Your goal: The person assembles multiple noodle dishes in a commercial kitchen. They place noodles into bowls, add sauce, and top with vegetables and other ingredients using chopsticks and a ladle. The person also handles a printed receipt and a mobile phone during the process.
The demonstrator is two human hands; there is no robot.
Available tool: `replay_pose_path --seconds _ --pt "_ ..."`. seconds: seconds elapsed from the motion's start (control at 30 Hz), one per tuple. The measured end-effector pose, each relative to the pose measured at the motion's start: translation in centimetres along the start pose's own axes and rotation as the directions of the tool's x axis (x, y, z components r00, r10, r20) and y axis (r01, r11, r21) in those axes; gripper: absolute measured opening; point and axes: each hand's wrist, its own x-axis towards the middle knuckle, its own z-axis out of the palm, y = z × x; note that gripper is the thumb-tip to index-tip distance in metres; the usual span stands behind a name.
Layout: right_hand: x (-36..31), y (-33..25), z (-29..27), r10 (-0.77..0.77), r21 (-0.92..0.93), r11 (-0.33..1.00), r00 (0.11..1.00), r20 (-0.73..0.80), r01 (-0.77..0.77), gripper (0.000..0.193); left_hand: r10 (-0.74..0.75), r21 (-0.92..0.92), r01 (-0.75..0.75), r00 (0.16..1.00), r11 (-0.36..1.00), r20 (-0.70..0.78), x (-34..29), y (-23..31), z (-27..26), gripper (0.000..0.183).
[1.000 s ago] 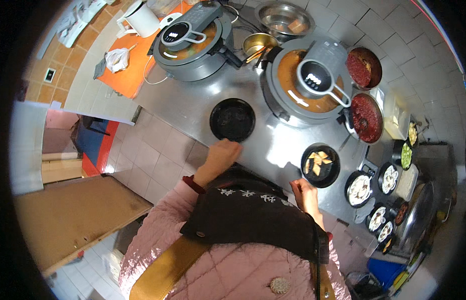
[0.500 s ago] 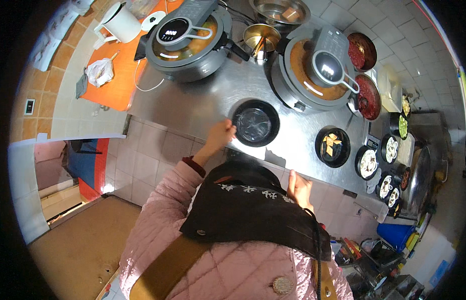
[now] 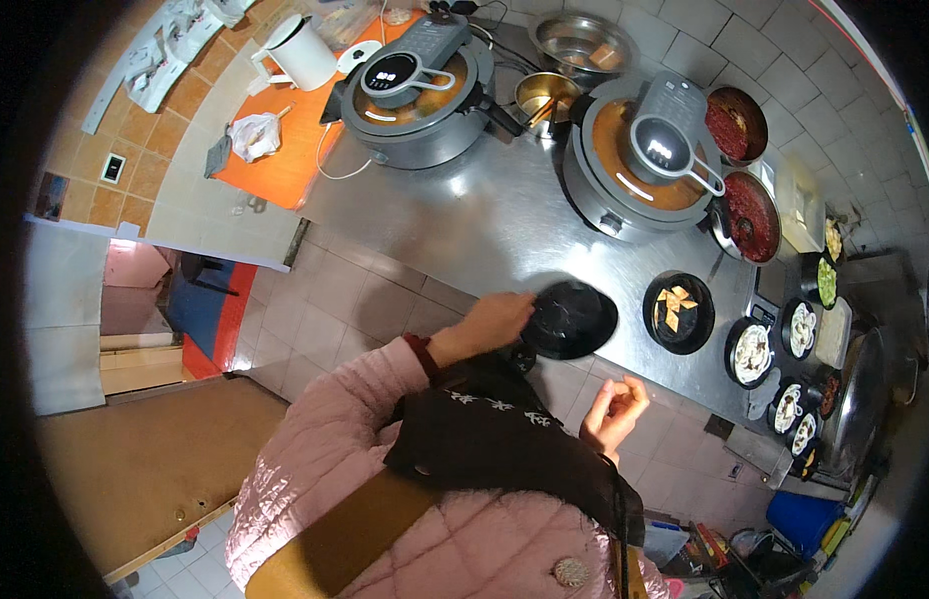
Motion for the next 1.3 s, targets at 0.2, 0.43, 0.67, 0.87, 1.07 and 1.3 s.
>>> replay_pose_path --seconds 0.2,0.43,0.67,0.87,1.07,1.3 --pt "0.0 -0.6 1.5 -0.145 -0.155 0.97 0.96 0.239 0.185 0.008 -0.576 -0.399 0.507 0.814 0.764 -0.069 -1.9 -7.3 -2.5 0.022" --pt "0.8 -2.7 5.6 -0.302 -0.202 0.895 0.875 0.379 0.397 0.024 -0.525 -0.403 0.557 0.828 0.726 0.199 -0.4 -12.9 -3.3 0.038" --pt "2.3 -6.3 17.1 -0.276 -0.274 0.867 0.859 0.431 0.416 0.031 -0.107 0.022 0.105 0.957 0.994 0.268 -0.7 -12.5 -12.0 0.029" --pt "3.9 -8.9 30.1 -0.293 0.009 0.939 0.791 0.537 0.343 0.017 0.366 -0.381 -0.1 0.576 0.919 0.731 -1.4 -11.4 -19.0 0.037" --pt "2.5 -9.4 31.7 0.251 -0.211 0.957 0.2 0.947 -0.199 0.041 0.623 -0.736 -0.115 0.627 0.667 0.467 -3.7 -15.4 -21.5 0.037" --pt "-0.5 -8.6 28.8 0.075 0.113 0.914 0.434 0.898 -0.391 0.058 0.669 -0.766 -0.086 0.555 0.637 0.494 -3.5 -16.8 -20.6 0.035"
